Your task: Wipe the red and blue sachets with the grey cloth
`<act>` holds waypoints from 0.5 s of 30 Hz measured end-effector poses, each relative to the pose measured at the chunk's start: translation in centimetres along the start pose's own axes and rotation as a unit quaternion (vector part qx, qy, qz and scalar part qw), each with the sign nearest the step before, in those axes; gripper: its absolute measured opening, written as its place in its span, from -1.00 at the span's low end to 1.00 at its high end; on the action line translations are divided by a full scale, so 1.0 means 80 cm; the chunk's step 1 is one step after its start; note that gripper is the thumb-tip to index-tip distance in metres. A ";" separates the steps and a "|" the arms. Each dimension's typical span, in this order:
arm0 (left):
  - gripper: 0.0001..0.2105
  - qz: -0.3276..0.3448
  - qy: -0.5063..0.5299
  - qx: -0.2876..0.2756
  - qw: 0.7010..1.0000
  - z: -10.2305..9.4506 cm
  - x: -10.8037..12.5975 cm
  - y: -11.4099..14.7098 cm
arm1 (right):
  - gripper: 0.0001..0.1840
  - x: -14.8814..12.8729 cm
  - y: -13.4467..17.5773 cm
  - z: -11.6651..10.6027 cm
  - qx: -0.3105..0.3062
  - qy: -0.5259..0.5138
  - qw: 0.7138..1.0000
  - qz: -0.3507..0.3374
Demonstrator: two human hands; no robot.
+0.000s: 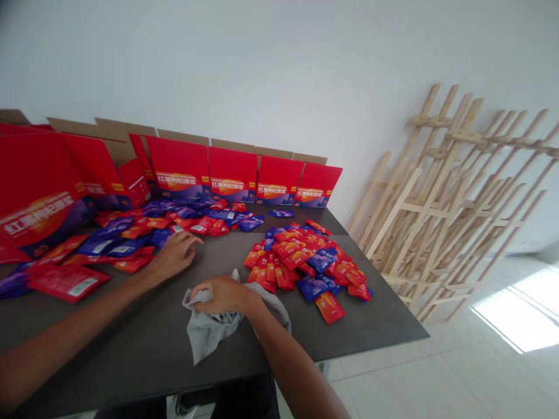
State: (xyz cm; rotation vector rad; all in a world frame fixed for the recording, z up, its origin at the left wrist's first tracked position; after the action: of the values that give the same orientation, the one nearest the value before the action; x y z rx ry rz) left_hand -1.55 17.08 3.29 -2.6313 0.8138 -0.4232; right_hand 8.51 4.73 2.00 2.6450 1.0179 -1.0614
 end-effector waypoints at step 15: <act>-0.62 0.021 -0.223 -0.017 0.974 0.012 -0.033 -0.063 | -0.78 0.004 -0.001 0.004 -0.012 -0.026 1.000 -0.009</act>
State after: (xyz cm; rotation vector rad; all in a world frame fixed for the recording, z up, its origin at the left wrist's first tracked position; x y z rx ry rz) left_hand -0.84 22.70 4.09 -2.5844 0.7244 0.1935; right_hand 8.48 4.90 1.57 2.5810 1.0397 -1.1084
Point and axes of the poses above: each hand's wrist, its own y-axis away from the middle knuckle, its own z-axis out of the palm, x = y × z, the point moved 9 cm from there along -y, towards the middle knuckle, and after that the axes turned 4 degrees about -y, right-handed, at the moved point
